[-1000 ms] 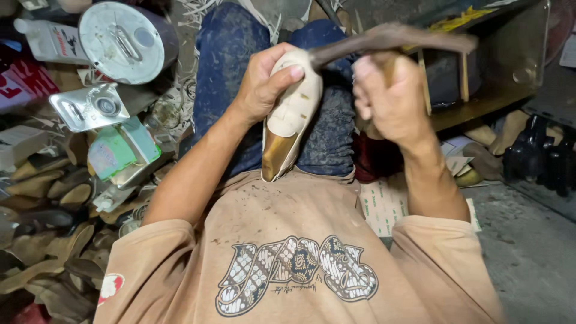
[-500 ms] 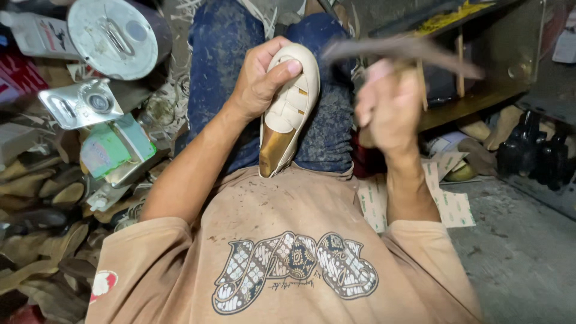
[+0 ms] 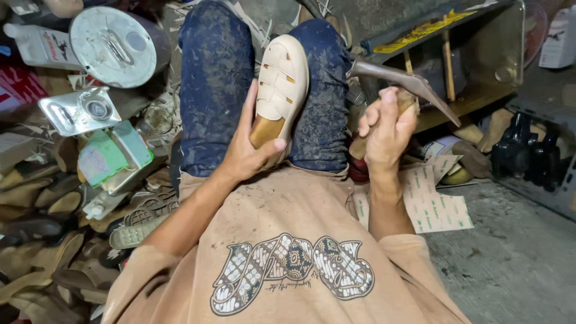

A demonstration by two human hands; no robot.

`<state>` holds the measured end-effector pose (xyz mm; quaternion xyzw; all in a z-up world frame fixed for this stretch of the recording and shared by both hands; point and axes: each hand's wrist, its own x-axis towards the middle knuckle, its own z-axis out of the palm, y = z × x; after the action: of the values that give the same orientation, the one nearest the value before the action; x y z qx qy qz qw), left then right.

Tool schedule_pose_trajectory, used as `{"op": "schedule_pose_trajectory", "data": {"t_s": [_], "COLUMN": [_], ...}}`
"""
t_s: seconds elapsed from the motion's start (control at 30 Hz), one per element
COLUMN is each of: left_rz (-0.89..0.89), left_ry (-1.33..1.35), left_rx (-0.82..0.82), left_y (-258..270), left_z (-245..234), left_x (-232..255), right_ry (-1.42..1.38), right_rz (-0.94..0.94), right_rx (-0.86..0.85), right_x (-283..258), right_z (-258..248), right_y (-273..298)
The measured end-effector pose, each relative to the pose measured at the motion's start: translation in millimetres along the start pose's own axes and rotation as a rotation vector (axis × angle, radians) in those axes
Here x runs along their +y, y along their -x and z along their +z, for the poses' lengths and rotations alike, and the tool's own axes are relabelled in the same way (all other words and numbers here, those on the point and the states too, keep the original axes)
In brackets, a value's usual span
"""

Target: The person holds a white shoe on their lap and uses a hammer to repeatedly strike the sole and heel areas. They rotate the shoe to access different sections while continuing to hammer the edges.

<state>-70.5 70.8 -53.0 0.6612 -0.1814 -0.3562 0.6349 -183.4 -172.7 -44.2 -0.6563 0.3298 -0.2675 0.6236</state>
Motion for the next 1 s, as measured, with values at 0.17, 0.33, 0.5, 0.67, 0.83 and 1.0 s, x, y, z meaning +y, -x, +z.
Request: {"op": "schedule_pose_trajectory", "data": {"t_s": [0.17,0.33,0.5,0.67,0.83,1.0], "left_rz": [-0.077,-0.078,-0.047,-0.031,-0.031,-0.02], "left_ry": [0.282,0.347,0.278,0.316,0.298,0.321], "left_rx": [0.204,0.234,0.241,0.244,0.22,0.249], "left_y": [10,21,21,20,18,18], "left_z": [19,20,18,23,20,19], "left_x": [14,-3,-16,-19,-19,-20], "right_ry": [0.074,0.036,0.362,0.195,0.488,0.616], "right_rz": [-0.013,-0.062,-0.08,-0.248,-0.319,0.048], "right_rx": [-0.216,-0.178,-0.293,-0.113,-0.481,-0.207], "right_x": [-4,-39,-29,-27,-58,-44], "right_z": [22,36,75,60,67,52], "right_y": [-6,-27,3,-27,-32,4]}}
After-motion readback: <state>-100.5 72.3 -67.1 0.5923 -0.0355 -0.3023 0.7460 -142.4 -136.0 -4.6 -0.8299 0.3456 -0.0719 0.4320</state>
